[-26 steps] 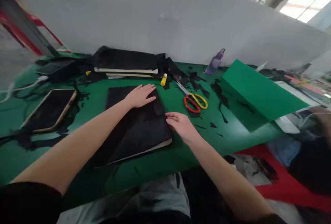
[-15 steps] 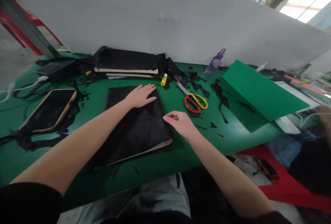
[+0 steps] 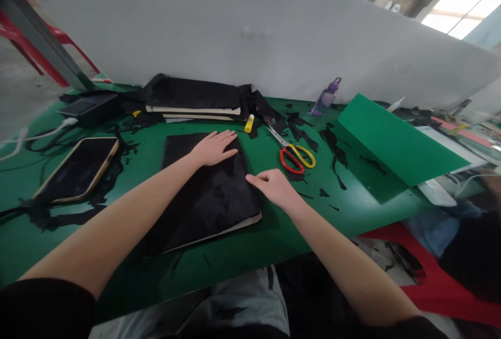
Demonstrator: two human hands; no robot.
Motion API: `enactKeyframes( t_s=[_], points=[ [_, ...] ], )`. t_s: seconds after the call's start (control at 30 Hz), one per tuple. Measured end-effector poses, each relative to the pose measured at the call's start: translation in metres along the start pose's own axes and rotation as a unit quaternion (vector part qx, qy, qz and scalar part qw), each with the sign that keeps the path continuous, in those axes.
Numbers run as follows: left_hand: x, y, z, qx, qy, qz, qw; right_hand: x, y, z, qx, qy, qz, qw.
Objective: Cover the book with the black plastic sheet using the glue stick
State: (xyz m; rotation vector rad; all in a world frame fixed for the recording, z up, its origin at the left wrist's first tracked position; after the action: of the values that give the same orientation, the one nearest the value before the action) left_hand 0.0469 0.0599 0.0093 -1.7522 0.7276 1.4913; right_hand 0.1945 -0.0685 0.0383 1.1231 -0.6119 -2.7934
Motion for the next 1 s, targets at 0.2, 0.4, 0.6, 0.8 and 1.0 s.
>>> enactKeyframes(
  t_s=[0.2, 0.4, 0.6, 0.8, 1.0],
  points=[
    [0.0, 0.0, 0.0, -0.002, 0.003, 0.004, 1.0, 0.005, -0.001, -0.008, 0.031, -0.023, 0.048, 0.998],
    [0.001, 0.0, 0.001, -0.003, 0.009, 0.004, 1.0, 0.019, 0.001, -0.023, 0.104, -0.114, 0.17, 0.973],
    [0.0, 0.0, 0.001, -0.001, 0.008, 0.002, 1.0, 0.022, 0.01, -0.028, 0.11, -0.147, 0.229, 0.956],
    [0.001, 0.0, 0.002, 0.001, 0.01, -0.003, 1.0, 0.021, 0.018, -0.029, 0.099, -0.135, 0.246, 0.955],
    [0.002, 0.0, 0.003, 0.0, 0.01, -0.002, 1.0, 0.021, 0.028, -0.027, 0.077, -0.086, 0.261, 0.959]
  ],
)
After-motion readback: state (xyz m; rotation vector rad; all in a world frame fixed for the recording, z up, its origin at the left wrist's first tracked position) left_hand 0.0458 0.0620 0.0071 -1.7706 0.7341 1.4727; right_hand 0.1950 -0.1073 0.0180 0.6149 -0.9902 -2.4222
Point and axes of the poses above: each hand's wrist, its own y-axis away from the middle knuckle, its own x-axis out of the palm, z = x × y, the point moved 8 cm from there along -y, towards the middle knuckle, and after that the axes turned 15 degrees about x, right-handed, at the moved point
